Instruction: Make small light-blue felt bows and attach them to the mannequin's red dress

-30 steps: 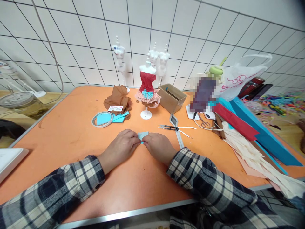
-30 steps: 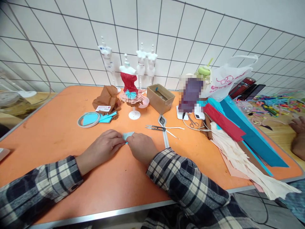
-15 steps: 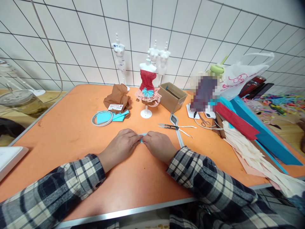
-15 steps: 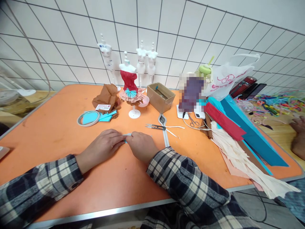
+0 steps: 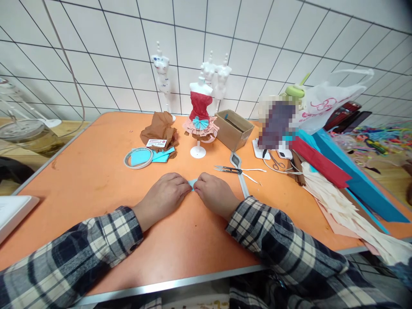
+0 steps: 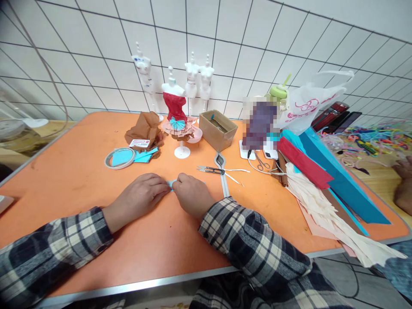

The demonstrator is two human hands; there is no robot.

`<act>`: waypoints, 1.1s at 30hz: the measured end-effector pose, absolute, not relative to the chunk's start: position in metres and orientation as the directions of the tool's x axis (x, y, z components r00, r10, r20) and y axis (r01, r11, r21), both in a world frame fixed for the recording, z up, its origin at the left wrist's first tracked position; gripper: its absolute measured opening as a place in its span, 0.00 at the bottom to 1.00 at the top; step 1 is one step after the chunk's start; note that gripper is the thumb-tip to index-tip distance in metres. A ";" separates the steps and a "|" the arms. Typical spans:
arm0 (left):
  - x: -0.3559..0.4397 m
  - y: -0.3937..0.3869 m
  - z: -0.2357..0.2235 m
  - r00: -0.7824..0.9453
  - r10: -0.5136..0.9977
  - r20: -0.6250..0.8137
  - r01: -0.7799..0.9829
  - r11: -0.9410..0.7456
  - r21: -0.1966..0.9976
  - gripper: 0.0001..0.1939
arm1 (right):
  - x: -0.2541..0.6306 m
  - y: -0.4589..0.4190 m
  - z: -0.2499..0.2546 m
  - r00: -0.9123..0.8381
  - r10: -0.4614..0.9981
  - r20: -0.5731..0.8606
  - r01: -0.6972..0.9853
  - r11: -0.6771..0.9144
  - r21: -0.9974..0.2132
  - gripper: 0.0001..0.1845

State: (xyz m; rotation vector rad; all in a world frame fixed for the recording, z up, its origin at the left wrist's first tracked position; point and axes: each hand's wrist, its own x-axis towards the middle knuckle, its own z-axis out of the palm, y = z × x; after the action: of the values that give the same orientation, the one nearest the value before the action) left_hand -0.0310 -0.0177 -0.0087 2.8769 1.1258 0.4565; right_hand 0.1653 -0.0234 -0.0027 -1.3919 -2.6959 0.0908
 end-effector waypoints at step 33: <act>-0.030 -0.020 -0.005 0.642 0.721 0.260 0.686 -0.692 0.226 0.13 | 0.168 -0.023 0.001 -0.554 0.831 0.044 0.823 0.555 -0.119 0.14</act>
State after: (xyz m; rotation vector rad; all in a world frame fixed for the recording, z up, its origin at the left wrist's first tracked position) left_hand -0.0300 -0.0204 -0.0047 2.7493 1.1814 0.5058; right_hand 0.1680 -0.0232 0.0007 -1.4327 -2.6858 0.1289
